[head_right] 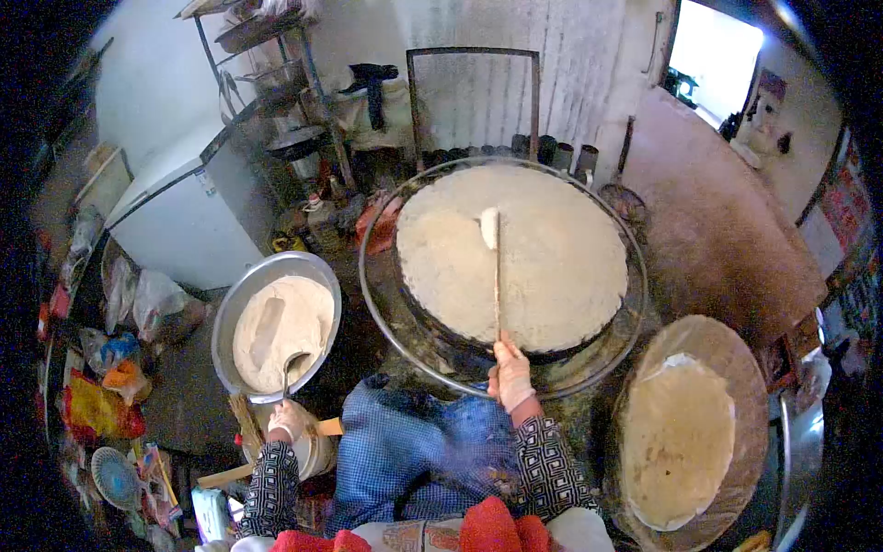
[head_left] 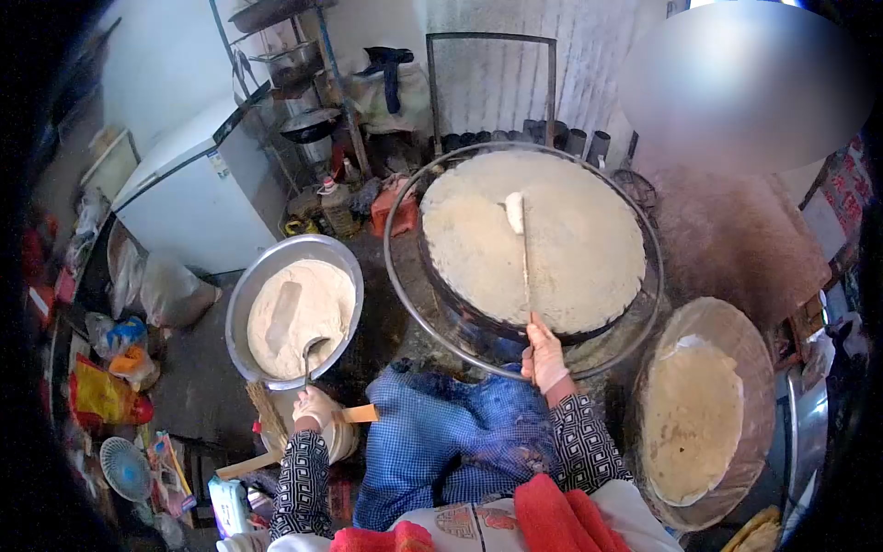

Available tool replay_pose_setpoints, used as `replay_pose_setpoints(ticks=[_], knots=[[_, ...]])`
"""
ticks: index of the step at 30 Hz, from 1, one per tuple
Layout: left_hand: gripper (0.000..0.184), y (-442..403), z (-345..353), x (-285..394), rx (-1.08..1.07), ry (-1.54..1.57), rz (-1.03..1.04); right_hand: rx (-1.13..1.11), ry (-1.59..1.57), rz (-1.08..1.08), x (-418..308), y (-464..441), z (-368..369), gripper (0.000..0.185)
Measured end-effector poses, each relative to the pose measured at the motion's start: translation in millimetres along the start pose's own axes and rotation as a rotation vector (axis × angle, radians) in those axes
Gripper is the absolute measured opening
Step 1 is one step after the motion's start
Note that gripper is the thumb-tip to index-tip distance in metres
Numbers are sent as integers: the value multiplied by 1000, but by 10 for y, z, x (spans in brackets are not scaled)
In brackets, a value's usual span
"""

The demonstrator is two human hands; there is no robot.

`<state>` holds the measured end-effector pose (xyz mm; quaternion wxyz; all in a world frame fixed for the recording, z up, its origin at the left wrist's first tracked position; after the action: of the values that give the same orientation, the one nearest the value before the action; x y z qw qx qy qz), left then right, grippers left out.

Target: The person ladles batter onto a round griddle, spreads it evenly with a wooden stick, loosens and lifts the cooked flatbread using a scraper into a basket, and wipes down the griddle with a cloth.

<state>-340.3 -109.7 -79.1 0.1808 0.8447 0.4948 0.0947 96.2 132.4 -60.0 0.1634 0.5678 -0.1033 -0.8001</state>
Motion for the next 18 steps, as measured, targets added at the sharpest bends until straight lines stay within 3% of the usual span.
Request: replay_pose_setpoints(ticks=[1,3,4,7,9,11,15,17,18], knots=[[88,-88,109,-86,-81,-57,8,31,-21,38,82,25,10,42],[89,-122,136,-181,-21,-44,-5,-48,-126,62,210,81,54,42],[91,-138,144,-247,9,-42,-14,-28,-167,131,159,234,118,30],[95,-363,351,-490,44,3,23,-389,-662,182,234,430,47,31],[88,-25,187,-470,71,160,116,-199,-569,83,215,696,82,33],[81,-172,515,-757,158,286,125,7,-522,29,270,918,78,33],[75,89,881,-1104,380,527,218,-15,-271,24,482,966,9,37],[73,269,755,-1032,310,843,226,-18,-263,78,403,1038,56,40],[71,687,370,-757,191,1073,203,-11,-262,74,387,1048,83,41]])
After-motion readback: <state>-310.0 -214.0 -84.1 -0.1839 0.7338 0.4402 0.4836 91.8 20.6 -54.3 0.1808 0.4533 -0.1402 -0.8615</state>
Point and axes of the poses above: each hand's wrist, its own y-axis away from the middle knuckle, its own z-axis out of the palm, x = y × z, the point moved 4 cm from there along -y, towards the middle knuckle, and after that the axes turned 4 degrees about -z, right-handed, at the moved point
